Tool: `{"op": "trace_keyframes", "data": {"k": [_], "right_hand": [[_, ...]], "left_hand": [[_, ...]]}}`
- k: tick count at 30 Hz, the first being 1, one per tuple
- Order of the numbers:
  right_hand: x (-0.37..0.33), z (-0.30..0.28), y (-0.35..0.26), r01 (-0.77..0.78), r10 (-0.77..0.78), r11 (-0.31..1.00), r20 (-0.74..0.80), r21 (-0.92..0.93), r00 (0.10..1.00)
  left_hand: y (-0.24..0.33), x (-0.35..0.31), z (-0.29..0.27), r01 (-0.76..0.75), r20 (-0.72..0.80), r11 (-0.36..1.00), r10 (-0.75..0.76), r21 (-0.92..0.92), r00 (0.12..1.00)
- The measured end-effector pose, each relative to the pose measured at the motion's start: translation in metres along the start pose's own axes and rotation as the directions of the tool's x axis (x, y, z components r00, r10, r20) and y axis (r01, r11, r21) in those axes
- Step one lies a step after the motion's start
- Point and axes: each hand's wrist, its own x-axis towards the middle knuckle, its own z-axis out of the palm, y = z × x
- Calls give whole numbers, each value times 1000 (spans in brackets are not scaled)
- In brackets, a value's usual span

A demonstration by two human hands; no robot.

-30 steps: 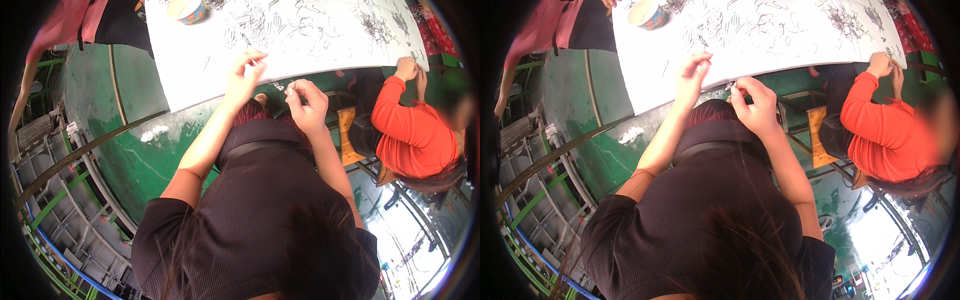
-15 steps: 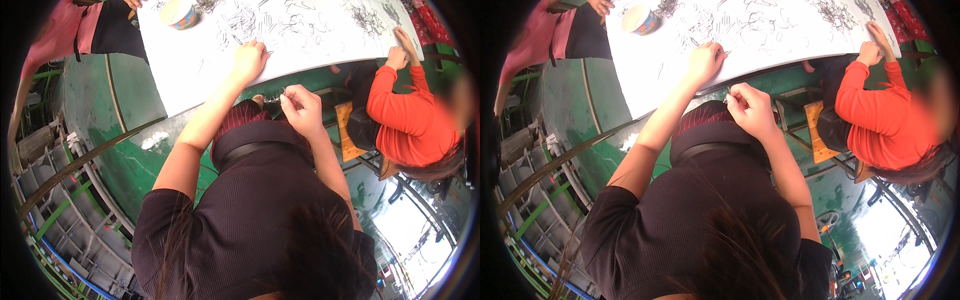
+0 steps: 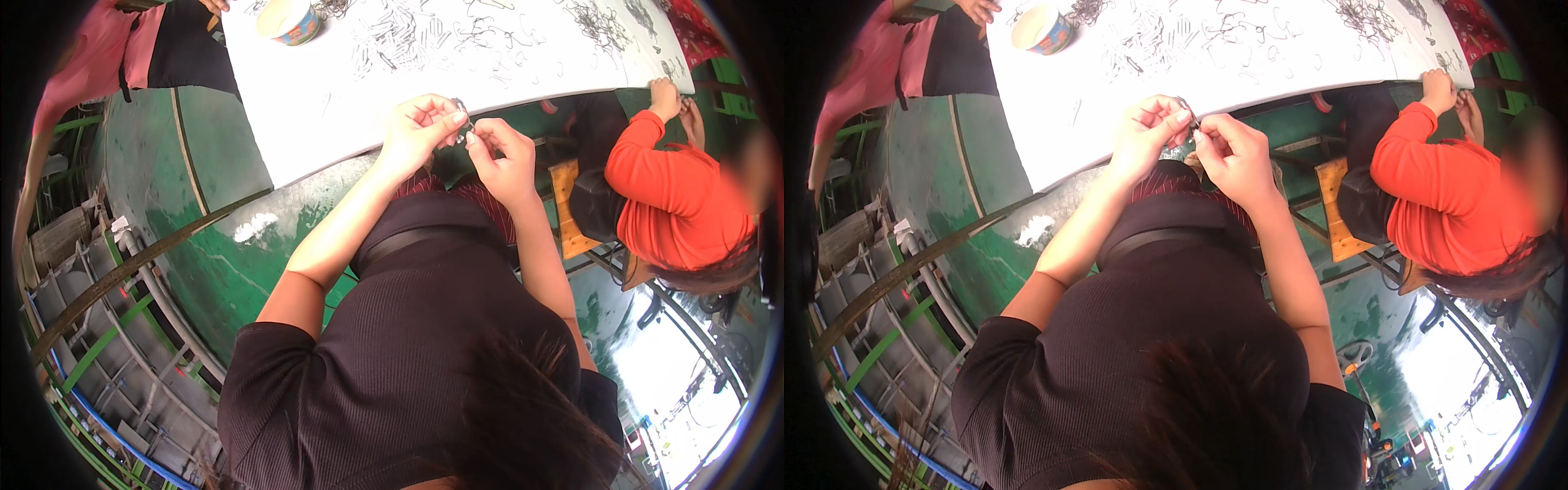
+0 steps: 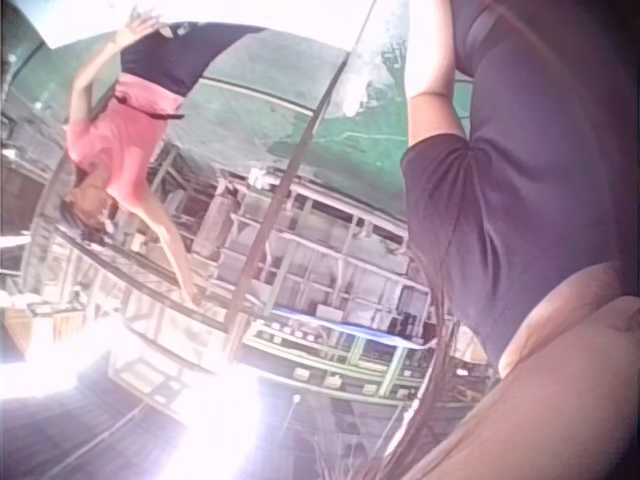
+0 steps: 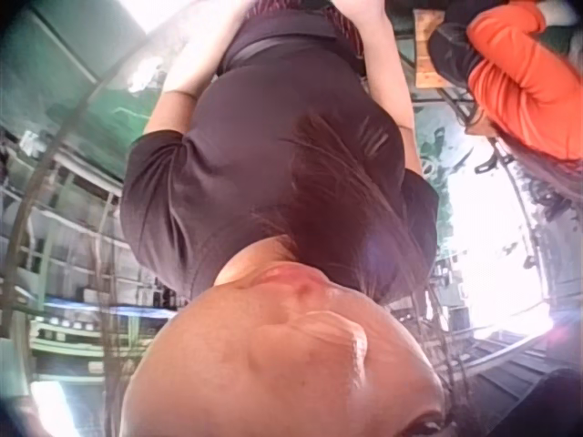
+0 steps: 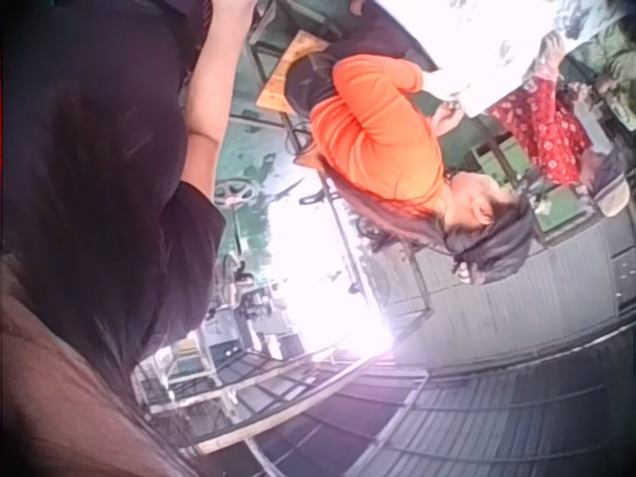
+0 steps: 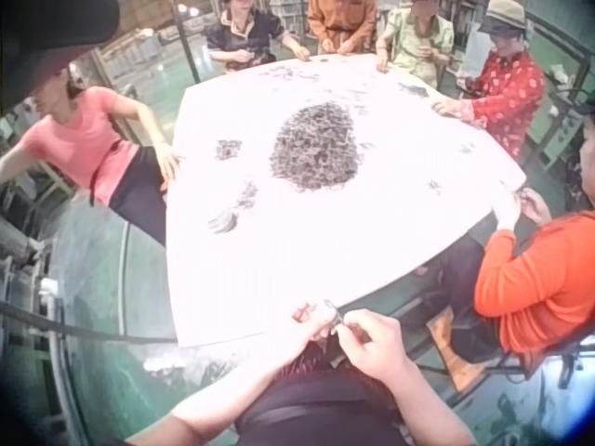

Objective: The person sits at a white table and repeatedly picks up small metal wire pieces, bending and twisting them by hand. They occasionally drop the finished pieces onto a hanging metal chain. Other people are visible working at the same table.

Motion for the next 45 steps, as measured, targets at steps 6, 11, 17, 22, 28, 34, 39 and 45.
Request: {"op": "trace_keyframes", "data": {"k": [6,11,17,22,28,34,39,45], "right_hand": [[0,-1,-5,-101,106,986,35,-135,994],[0,5,-4,-123,124,983,5,-139,992],[2,0,15,-179,179,984,107,-14,978],[35,-29,35,-374,320,839,197,394,927],[113,-13,90,-204,265,892,99,-404,959],[147,6,115,234,91,539,332,-809,939],[156,0,105,144,171,621,312,-770,934],[138,-19,100,-327,389,900,189,-289,902]], "left_hand": [[0,-1,0,-94,-32,972,103,213,994],[10,2,3,-388,189,657,355,646,915],[14,-3,4,-434,205,585,417,685,886],[18,-11,-7,-423,164,618,431,663,887],[20,-15,-12,-460,156,596,489,658,858],[26,-19,-9,-475,197,608,468,636,862],[22,-16,-11,-437,188,644,419,628,888],[22,-13,-9,-434,186,647,417,627,890]]}}
